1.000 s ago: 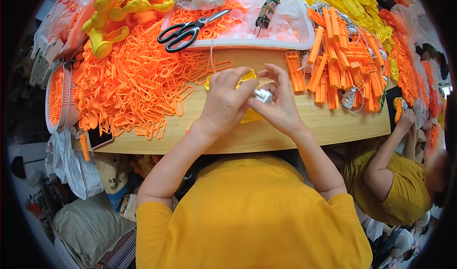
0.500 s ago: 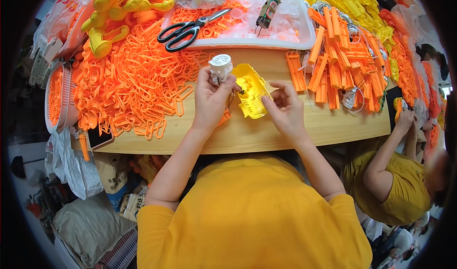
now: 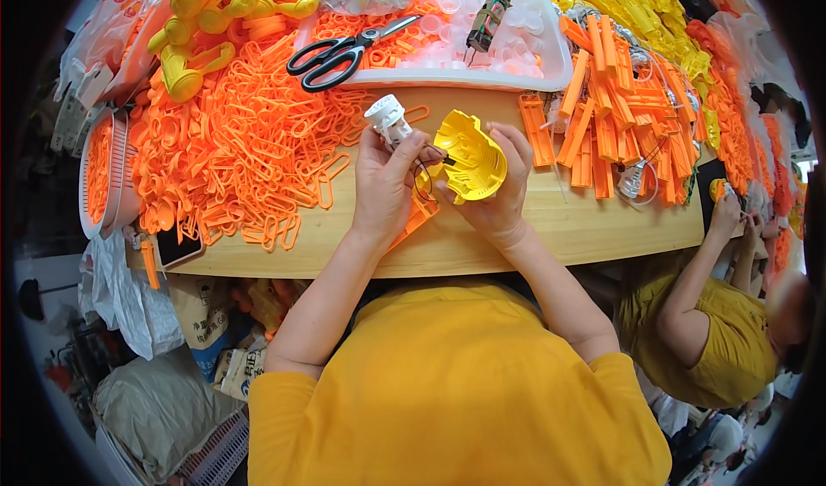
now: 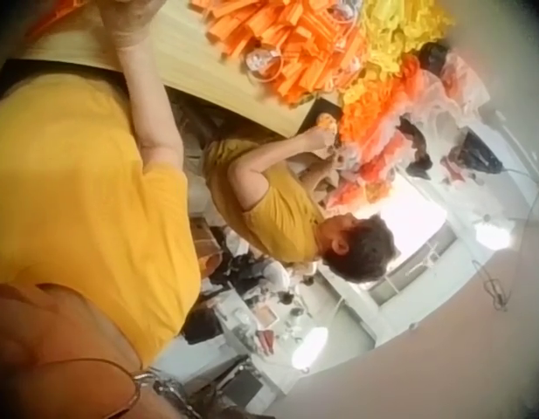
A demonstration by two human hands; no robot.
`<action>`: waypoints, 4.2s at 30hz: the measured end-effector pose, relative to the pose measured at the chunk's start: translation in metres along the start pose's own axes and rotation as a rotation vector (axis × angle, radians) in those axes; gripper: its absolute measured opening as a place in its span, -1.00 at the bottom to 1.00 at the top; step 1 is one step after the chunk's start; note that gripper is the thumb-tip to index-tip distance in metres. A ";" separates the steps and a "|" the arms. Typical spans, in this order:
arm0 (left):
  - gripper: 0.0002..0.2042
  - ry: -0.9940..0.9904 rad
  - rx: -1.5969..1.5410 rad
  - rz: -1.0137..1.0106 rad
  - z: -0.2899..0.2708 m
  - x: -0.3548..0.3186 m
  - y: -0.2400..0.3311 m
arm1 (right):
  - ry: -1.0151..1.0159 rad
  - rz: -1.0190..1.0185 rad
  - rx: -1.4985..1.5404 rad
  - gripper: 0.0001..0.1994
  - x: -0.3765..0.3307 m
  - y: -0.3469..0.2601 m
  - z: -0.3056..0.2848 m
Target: Manually assembling small white components into yellow plastic toy shells at a factory workbench.
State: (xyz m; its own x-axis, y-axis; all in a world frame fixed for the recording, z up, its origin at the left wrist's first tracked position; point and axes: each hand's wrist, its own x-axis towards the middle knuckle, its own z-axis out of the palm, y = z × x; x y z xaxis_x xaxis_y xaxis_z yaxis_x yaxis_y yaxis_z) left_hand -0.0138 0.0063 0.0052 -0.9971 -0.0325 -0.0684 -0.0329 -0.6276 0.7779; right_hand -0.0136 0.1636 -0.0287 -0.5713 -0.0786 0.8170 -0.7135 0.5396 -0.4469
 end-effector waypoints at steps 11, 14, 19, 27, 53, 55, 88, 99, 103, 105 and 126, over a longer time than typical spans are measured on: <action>-0.67 -0.074 0.351 0.140 0.010 0.002 0.008 | -0.102 -0.085 0.060 -0.26 0.029 0.001 -0.020; -0.65 -0.124 0.594 0.226 0.005 0.013 0.009 | -0.201 0.724 0.773 -0.10 0.030 -0.009 -0.026; -0.62 -0.234 1.024 0.414 0.017 0.020 0.022 | -0.186 1.242 1.328 -0.09 0.021 -0.007 -0.026; -0.60 -0.392 1.081 0.347 0.014 0.023 0.025 | -0.220 1.013 0.929 -0.15 0.012 -0.026 -0.011; -0.56 -0.207 0.861 0.151 0.011 -0.020 0.020 | -0.356 0.631 0.621 -0.26 0.007 -0.019 -0.025; -0.57 -0.197 0.874 0.130 0.016 -0.020 0.022 | -0.350 0.605 0.529 -0.25 0.009 -0.023 -0.026; -0.45 -0.356 1.098 0.549 0.013 -0.022 0.015 | -0.061 0.516 0.369 -0.45 0.011 -0.050 -0.009; -0.46 -0.468 1.087 0.307 0.028 0.003 0.011 | -0.016 0.847 0.631 -0.53 -0.007 -0.024 -0.026; -0.46 -0.556 1.329 0.382 0.035 0.014 0.006 | -0.030 0.530 0.250 -0.44 -0.019 -0.006 -0.029; -0.45 -0.637 1.442 0.412 0.032 0.015 0.000 | -0.216 0.289 0.020 -0.50 -0.018 0.001 -0.039; -0.71 -0.359 1.615 0.904 -0.011 -0.030 -0.017 | -0.192 0.340 0.092 -0.82 -0.015 -0.002 -0.013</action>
State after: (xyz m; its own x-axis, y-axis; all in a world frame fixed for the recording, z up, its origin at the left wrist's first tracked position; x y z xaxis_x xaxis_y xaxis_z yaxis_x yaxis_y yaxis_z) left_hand 0.0173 0.0091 -0.0128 -0.7066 0.3860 0.5930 0.6289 0.7268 0.2763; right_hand 0.0011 0.1745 -0.0352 -0.8401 -0.0683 0.5381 -0.4992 0.4855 -0.7177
